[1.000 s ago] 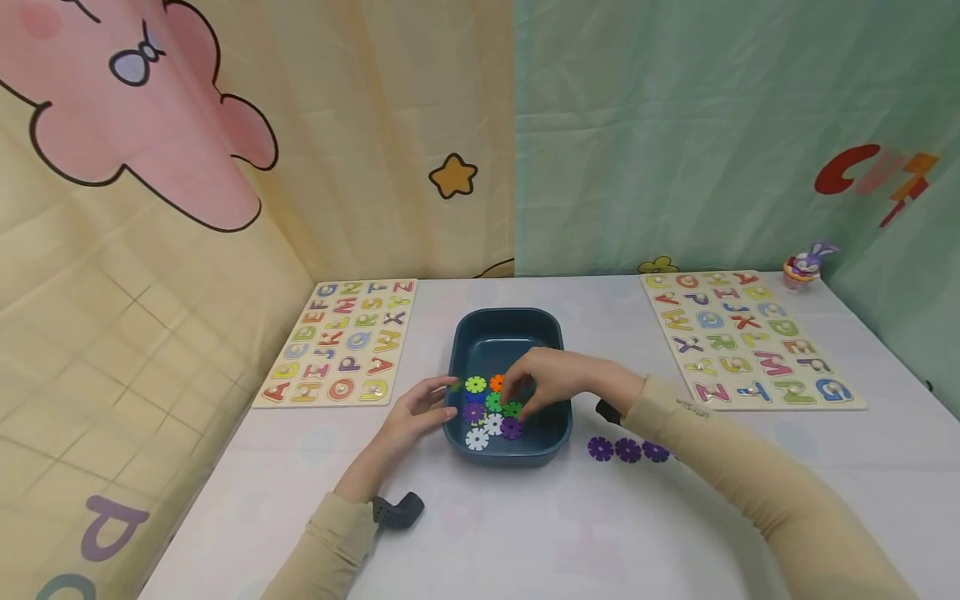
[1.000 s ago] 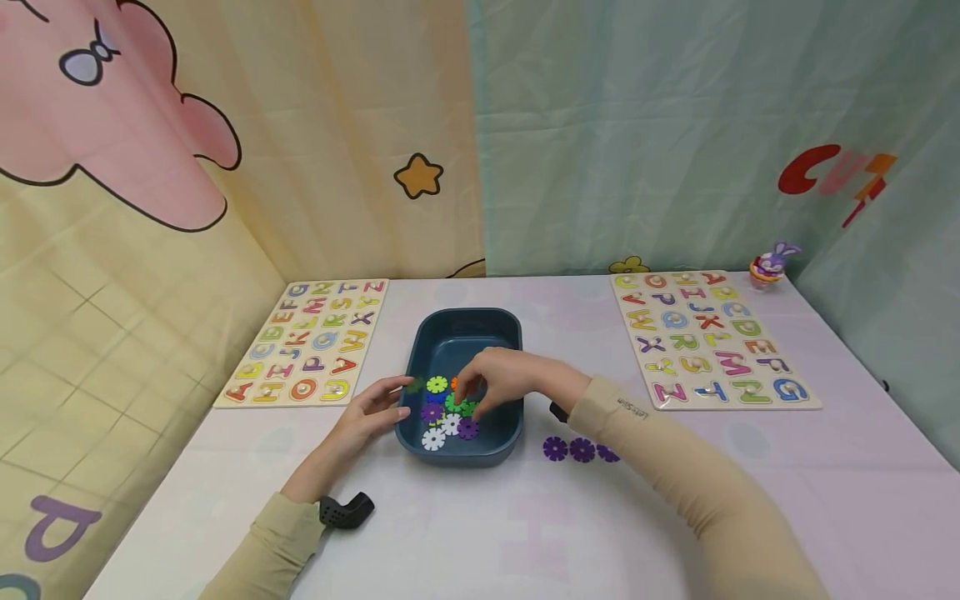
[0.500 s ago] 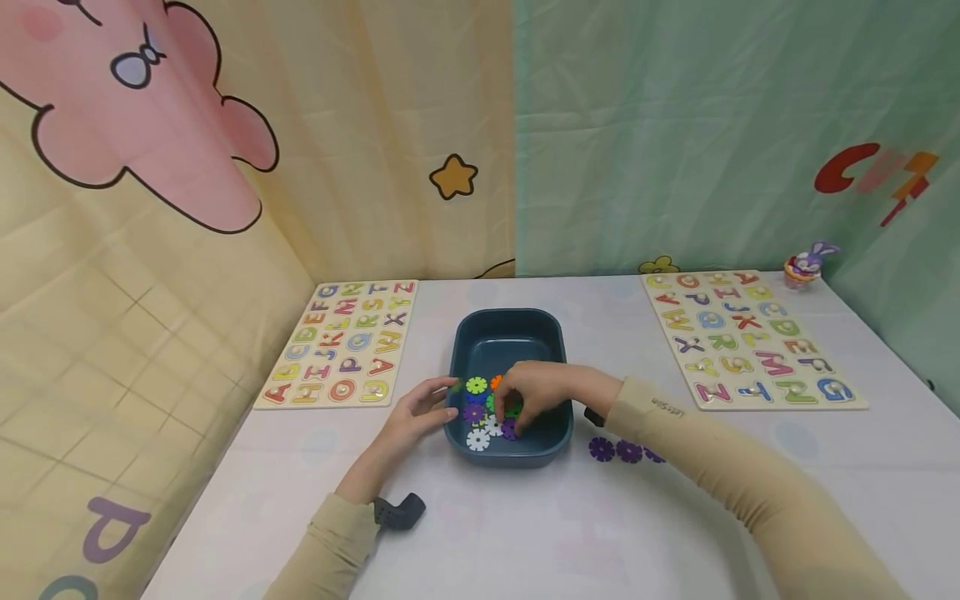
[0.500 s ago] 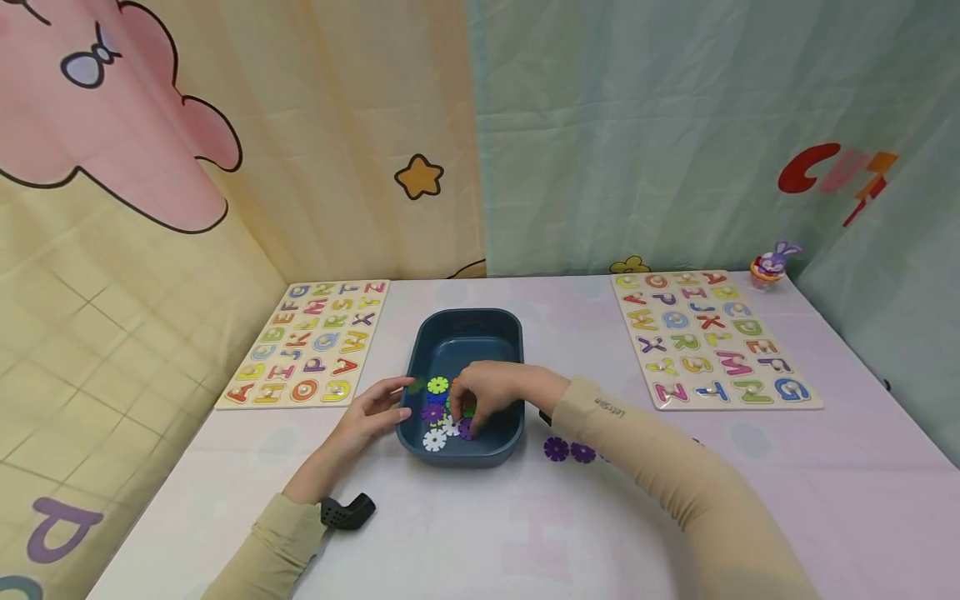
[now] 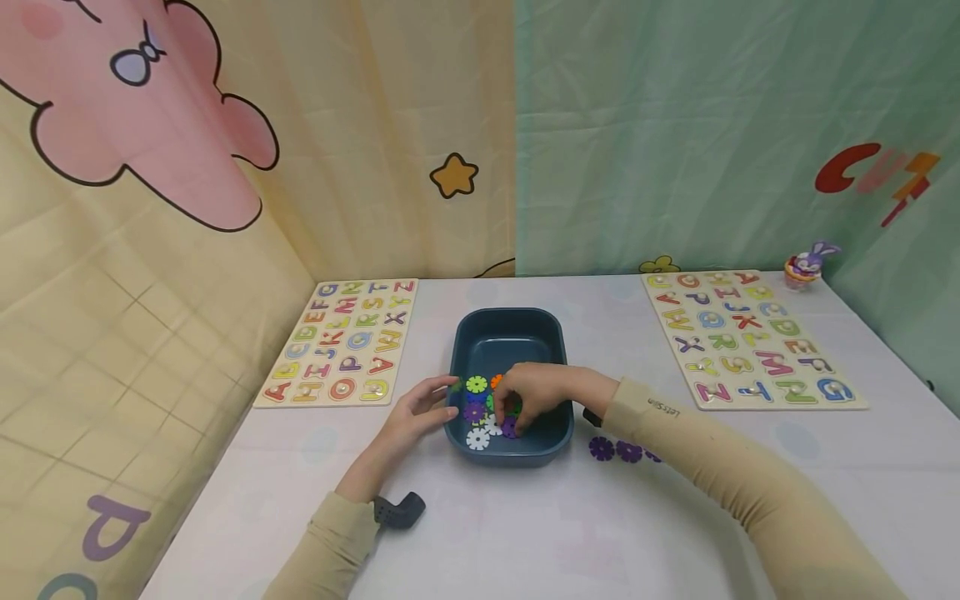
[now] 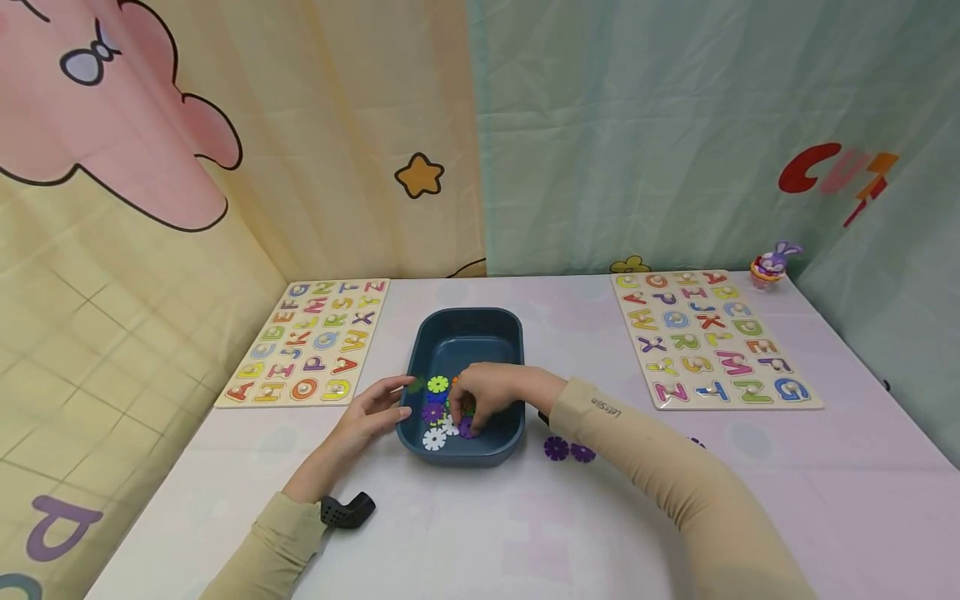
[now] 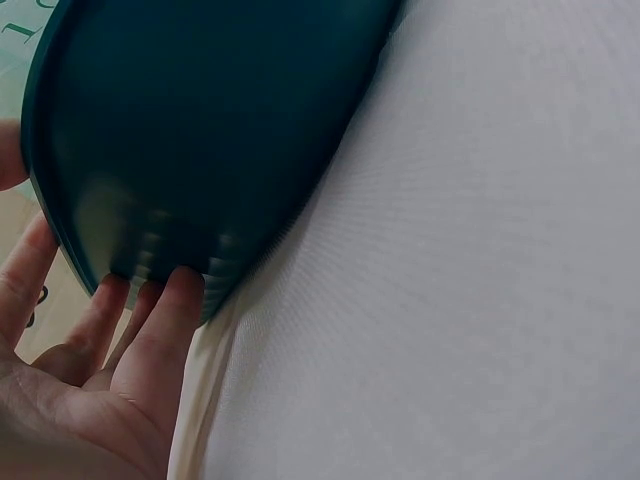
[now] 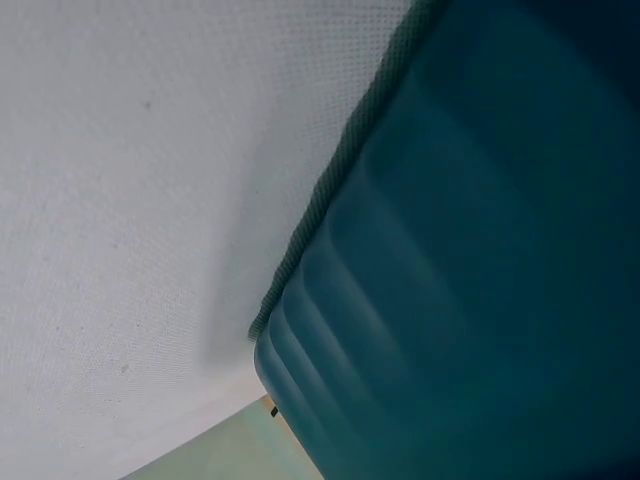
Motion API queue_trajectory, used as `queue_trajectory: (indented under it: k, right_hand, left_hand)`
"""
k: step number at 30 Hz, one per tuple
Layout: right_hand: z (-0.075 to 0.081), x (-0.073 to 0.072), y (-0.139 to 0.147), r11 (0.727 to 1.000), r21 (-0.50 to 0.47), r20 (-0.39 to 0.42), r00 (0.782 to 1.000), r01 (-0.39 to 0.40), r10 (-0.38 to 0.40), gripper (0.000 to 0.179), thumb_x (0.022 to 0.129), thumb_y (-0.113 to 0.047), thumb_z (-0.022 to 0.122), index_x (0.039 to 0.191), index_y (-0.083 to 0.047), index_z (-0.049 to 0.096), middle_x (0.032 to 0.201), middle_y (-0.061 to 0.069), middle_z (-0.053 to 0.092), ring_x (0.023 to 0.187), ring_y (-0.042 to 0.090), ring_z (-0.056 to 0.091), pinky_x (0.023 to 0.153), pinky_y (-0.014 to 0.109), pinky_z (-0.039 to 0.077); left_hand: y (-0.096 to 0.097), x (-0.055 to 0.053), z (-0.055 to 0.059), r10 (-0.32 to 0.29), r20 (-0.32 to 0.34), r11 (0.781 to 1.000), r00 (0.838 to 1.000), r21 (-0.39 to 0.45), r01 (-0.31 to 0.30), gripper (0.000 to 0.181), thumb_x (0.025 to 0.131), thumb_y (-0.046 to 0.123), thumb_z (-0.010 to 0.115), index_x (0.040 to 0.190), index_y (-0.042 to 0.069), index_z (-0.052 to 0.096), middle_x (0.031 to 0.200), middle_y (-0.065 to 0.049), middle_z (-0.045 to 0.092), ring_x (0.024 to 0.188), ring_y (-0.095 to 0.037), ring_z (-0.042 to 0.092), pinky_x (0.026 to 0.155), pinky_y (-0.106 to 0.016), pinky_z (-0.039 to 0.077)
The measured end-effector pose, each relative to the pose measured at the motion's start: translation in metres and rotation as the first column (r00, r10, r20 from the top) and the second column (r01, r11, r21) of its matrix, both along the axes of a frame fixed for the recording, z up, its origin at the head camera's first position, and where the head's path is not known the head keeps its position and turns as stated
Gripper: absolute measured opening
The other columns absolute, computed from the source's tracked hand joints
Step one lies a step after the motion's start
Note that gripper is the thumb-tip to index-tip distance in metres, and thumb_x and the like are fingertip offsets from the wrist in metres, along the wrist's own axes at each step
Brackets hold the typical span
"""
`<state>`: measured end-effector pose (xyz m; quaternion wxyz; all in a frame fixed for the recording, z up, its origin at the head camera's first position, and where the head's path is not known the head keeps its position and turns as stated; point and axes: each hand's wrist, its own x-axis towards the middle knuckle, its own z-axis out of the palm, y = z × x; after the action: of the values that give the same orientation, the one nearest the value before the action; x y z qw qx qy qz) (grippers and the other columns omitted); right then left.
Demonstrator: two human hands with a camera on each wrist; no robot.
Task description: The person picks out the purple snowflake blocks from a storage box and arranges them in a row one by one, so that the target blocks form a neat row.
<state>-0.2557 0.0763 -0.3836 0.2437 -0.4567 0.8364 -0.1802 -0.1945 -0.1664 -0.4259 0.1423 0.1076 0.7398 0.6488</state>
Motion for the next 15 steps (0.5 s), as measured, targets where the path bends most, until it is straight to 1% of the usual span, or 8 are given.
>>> queue_trajectory:
  k: [8, 12, 15]
  right_hand:
    - [0.0003, 0.001, -0.0004, 1.0, -0.001, 0.0, 1.0, 0.003, -0.003, 0.017, 0.074, -0.015, 0.081, 0.085, -0.02, 0.07, 0.084, -0.014, 0.063, 0.079, 0.004, 0.057, 0.076, 0.018, 0.049]
    - [0.0003, 0.0011, -0.001, 1.0, -0.001, -0.024, 1.0, -0.001, 0.0, 0.016, 0.074, -0.015, 0.08, 0.085, -0.02, 0.069, 0.082, -0.015, 0.061, 0.078, 0.004, 0.055, 0.074, 0.018, 0.048]
    - [0.0003, 0.001, -0.0014, 1.0, -0.005, -0.042, 0.999, -0.006, 0.005, 0.015, 0.075, -0.015, 0.079, 0.086, -0.02, 0.07, 0.083, -0.014, 0.06, 0.078, 0.004, 0.054, 0.074, 0.018, 0.048]
  left_hand:
    - [-0.0002, -0.0003, -0.0005, 0.003, -0.007, 1.0, 1.0, -0.001, -0.003, 0.051, 0.085, 0.022, 0.068, 0.133, 0.015, 0.051, 0.146, 0.0, 0.036, 0.136, -0.026, 0.031, 0.103, -0.052, 0.034]
    - [-0.0004, -0.0009, -0.001, 0.003, -0.008, 1.0, 1.0, 0.003, -0.003, 0.051, 0.085, 0.021, 0.068, 0.133, 0.015, 0.051, 0.146, 0.0, 0.037, 0.135, -0.026, 0.032, 0.103, -0.051, 0.035]
    - [-0.0009, -0.0015, -0.0018, -0.005, -0.017, 1.0, 1.0, 0.004, 0.006, 0.051, 0.085, 0.02, 0.067, 0.133, 0.013, 0.05, 0.147, -0.002, 0.036, 0.135, -0.027, 0.032, 0.103, -0.051, 0.035]
